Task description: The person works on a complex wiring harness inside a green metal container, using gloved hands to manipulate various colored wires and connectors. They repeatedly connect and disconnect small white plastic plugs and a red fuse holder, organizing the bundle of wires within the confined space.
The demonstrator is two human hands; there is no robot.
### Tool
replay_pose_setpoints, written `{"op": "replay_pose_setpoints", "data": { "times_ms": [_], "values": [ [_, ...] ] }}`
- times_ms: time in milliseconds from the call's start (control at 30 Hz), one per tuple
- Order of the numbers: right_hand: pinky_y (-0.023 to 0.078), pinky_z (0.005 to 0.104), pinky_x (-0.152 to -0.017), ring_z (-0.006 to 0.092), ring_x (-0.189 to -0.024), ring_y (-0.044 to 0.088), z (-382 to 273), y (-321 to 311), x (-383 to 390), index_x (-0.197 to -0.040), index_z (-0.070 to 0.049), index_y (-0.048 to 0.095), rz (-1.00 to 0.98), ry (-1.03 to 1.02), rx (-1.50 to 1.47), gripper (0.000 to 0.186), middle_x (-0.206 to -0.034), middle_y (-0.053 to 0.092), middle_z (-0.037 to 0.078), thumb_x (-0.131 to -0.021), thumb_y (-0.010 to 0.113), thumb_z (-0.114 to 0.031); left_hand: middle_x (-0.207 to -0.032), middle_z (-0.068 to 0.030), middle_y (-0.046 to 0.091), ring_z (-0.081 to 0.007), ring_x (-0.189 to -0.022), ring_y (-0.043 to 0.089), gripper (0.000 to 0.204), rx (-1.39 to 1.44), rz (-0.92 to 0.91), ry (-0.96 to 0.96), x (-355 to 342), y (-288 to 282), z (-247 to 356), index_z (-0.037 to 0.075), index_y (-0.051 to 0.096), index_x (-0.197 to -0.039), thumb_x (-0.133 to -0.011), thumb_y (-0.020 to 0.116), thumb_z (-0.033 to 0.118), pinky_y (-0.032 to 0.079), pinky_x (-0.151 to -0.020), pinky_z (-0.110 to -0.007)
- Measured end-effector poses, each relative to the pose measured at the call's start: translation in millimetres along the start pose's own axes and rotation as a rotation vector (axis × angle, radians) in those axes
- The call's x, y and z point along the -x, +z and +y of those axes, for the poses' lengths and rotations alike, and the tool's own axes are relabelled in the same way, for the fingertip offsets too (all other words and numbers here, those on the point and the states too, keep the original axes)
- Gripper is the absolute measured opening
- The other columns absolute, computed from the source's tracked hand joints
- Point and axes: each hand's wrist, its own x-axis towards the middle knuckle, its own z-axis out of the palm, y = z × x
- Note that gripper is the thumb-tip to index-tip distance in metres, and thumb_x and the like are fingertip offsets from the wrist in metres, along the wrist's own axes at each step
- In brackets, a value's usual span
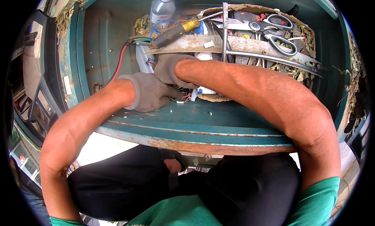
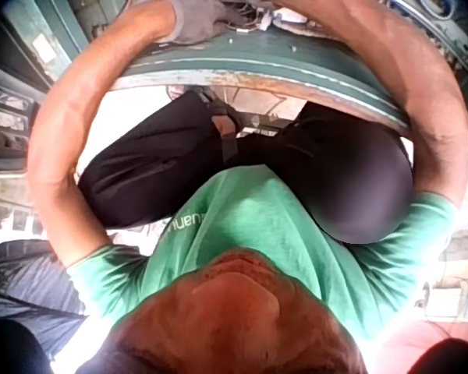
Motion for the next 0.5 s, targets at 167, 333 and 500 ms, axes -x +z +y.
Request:
{"op": "replay_pose_setpoints", "data": {
  "times_ms": [167,333,500],
  "values": [
    [0.050,0.0443,-0.102,0.0394,-0.119,0.067,-9,-7,9,-0.127,-0.001,0.070,0.065,0.021,0.064,0.052,-0.126,0.070,0.026,-0.094,0.056,-0.039,-0.126,-0.0127,0.072,-0.0343,-0.118,0.067,0.040,-0.060,-0.052,-0.072,6,-11,0,0.021,0.071,-0.132,-0.099,0.051,0.034,0.052,-0.102,-0.044],
    [0.050,0.0453,-0.102,0.0402,-0.119,0.067,-3,1,1,-0.121,0.001,0.073,0.165,-0.032,-0.021,0.055,-0.124,0.071,0.027,-0.094,0.056,-0.044,-0.115,-0.0167,0.075,-0.0373,-0.109,0.071,0.037,-0.125,0.020,-0.174,19,-19,-4,0.014,0.075,-0.122,-0.090,0.063,0.029,0.056,-0.094,-0.047],
    [0.050,0.0462,-0.101,0.0401,-0.118,0.067,-3,-3,1,-0.119,0.000,0.073,0.063,-0.146,0.385,0.050,-0.124,0.070,0.029,-0.091,0.057,-0.039,-0.112,-0.0197,0.076,-0.0377,-0.107,0.073,0.039,-0.099,0.090,-0.278,39,-22,-16,0.009,0.076,-0.120,-0.084,0.067,0.018,0.058,-0.092,-0.046]
  ]
}}
